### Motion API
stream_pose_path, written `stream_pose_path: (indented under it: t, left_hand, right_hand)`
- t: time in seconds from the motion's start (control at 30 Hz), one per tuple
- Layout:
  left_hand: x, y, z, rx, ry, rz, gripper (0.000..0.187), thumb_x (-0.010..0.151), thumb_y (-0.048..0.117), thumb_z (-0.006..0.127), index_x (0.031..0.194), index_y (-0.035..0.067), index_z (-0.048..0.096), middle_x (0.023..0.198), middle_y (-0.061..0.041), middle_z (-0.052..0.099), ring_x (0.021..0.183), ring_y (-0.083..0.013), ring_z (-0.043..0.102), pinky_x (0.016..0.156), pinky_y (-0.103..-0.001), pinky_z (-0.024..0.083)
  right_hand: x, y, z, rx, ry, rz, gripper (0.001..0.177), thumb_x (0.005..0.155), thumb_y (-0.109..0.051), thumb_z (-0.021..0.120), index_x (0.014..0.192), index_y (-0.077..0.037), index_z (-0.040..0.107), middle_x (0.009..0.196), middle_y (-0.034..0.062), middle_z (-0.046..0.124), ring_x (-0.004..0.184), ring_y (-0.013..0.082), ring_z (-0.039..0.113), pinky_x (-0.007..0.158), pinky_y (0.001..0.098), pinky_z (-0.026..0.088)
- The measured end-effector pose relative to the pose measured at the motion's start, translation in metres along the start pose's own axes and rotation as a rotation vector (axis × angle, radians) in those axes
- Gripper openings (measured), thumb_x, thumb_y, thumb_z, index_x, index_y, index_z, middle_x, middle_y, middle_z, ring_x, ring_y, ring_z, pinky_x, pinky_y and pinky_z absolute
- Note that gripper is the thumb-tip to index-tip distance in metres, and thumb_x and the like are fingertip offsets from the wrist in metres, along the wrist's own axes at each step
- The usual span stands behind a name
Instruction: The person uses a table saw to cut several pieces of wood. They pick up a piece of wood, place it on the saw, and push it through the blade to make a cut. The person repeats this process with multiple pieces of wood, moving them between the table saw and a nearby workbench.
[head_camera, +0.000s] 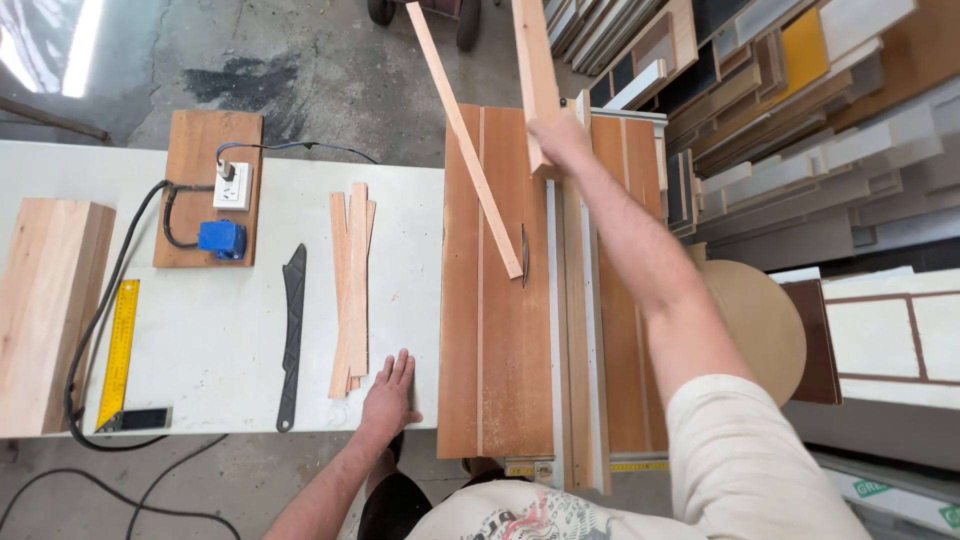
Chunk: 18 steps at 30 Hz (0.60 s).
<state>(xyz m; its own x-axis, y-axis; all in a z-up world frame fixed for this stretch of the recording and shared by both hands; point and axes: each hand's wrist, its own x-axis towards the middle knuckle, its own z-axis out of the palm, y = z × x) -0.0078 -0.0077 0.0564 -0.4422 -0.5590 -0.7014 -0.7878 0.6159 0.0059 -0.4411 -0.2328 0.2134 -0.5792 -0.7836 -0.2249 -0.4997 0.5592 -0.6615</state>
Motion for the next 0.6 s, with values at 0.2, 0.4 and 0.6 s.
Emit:
stream_pose_path:
  t: [0.2, 0.4, 0.6]
  left_hand:
    - [0.081, -0.07, 0.021, -0.316, 0.012, 0.191, 0.036, 0.091, 0.046, 0.068, 0.117, 0.023, 0.076, 0.118, -0.005, 0.076, 0.117, -0.0313, 0.07, 0.095, -0.05, 0.059]
    - [0.231, -0.168, -0.157, -0.208, 0.428, 0.19, 0.027, 0.097, 0.04, 0.066, 0.099, 0.017, 0.079, 0.086, -0.007, 0.075, 0.086, -0.0284, 0.077, 0.073, -0.045, 0.062]
    - [0.423, -0.138, -0.266, 0.195, 0.758, 0.402, 0.031, 0.102, 0.025, 0.049, 0.112, 0.015, 0.077, 0.109, -0.007, 0.072, 0.106, -0.0282, 0.07, 0.084, -0.043, 0.055]
  right_hand:
    - [-0.175, -0.013, -0.136, -0.035, 0.244, -0.024, 0.064, 0.094, -0.034, 0.074, 0.148, -0.008, 0.051, 0.14, 0.0301, 0.056, 0.133, 0.0475, 0.05, 0.11, 0.056, 0.04]
    - [-0.394, 0.099, -0.159, -0.192, 0.449, 0.35, 0.076, 0.085, -0.034, 0.084, 0.146, -0.001, 0.052, 0.127, 0.0366, 0.06, 0.124, 0.0526, 0.054, 0.099, 0.0635, 0.044]
    - [-0.597, 0.224, -0.105, -0.366, 0.631, 0.608, 0.082, 0.073, -0.04, 0.087, 0.142, -0.004, 0.062, 0.128, 0.0291, 0.064, 0.12, 0.0487, 0.057, 0.102, 0.0581, 0.044]
